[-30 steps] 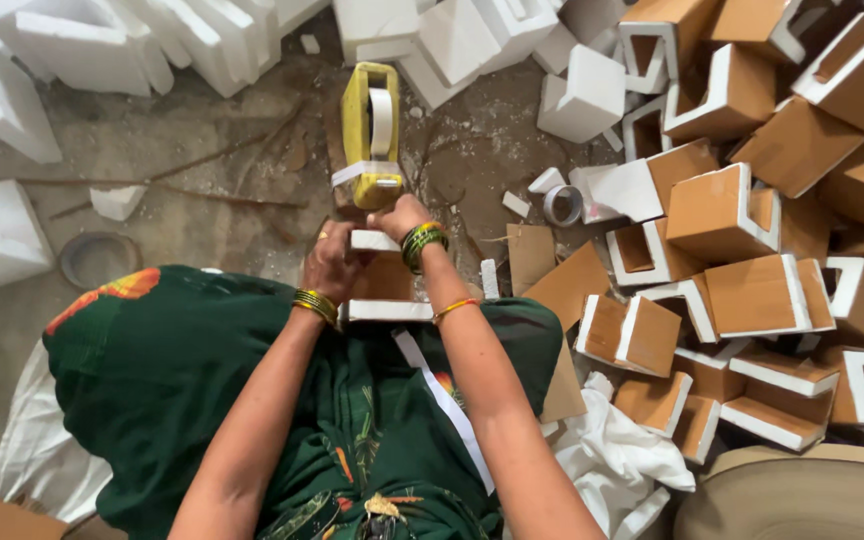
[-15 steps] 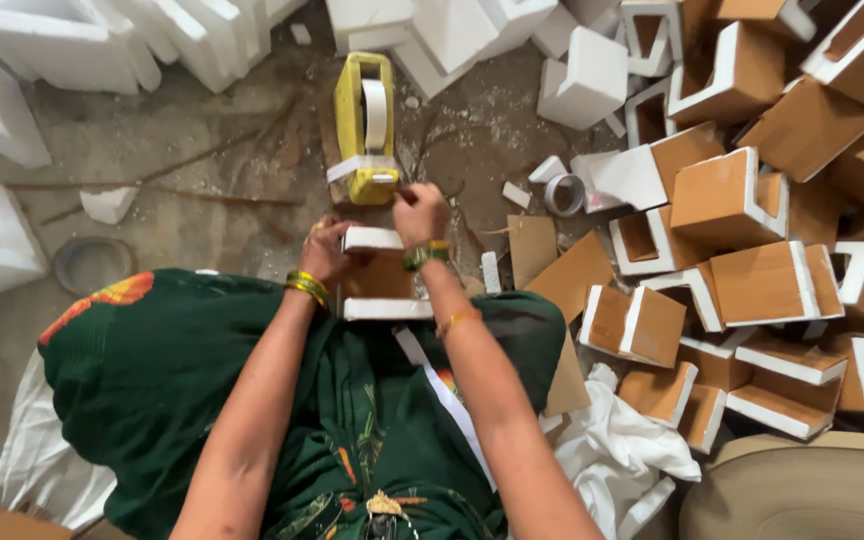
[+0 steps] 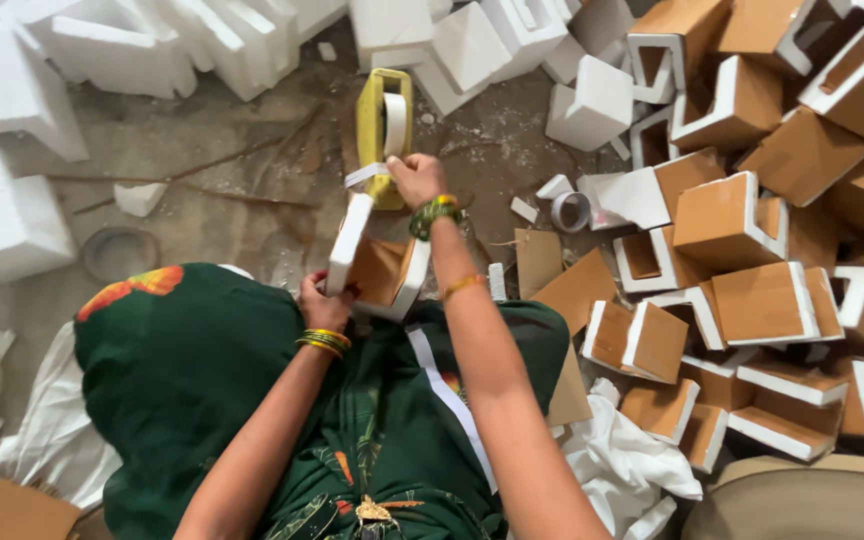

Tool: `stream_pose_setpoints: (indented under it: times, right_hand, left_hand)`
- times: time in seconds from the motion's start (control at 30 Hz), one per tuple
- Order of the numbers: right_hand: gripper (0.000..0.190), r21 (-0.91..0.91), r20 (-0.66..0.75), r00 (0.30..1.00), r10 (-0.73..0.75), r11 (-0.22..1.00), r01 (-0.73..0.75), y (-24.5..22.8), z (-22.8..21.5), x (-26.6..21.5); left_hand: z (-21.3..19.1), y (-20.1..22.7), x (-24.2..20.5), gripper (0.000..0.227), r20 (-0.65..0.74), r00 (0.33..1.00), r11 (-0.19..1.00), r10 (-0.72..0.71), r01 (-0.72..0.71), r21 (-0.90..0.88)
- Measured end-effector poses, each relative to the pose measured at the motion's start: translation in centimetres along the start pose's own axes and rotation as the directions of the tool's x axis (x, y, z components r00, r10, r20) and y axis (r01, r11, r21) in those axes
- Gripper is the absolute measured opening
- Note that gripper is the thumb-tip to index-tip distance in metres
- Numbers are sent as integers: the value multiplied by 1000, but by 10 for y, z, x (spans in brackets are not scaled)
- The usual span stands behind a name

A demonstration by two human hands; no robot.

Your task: The person sits on the floor and assembles small cardboard boxes by inserting white foam inserts into the cardboard shells. They use a yellow tape dispenser to apply tape to the seams of the boxes, securing the foam and cardboard together. The person handles the boxes one at a time, picking up materials from the surrounding piles and placing the finished units aside.

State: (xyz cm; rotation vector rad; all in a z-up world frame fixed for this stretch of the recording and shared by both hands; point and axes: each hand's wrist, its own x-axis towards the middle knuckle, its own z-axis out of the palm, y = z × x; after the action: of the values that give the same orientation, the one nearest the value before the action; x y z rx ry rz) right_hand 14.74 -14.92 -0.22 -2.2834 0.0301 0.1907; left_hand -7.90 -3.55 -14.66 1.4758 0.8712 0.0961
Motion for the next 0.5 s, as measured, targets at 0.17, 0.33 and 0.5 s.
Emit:
stream_pose_setpoints:
  times: [0.17,0.33,0.5]
  right_hand:
    - [27,-85,59,988,142,987,-137,-47,-26,-26]
    - [21,157,41,968,-250,958,240,-30,-38,-175]
    - [20,325,43,999,-3,946,-11,5,4,-278]
  left_hand:
    - [7,-9,-2,62,-93,985,982,148,-135,129]
    - [27,-46,13,62,-147,899,877,412,-347,333]
    - [24,-20,-10,64,-26,970,970,241,-241,-17]
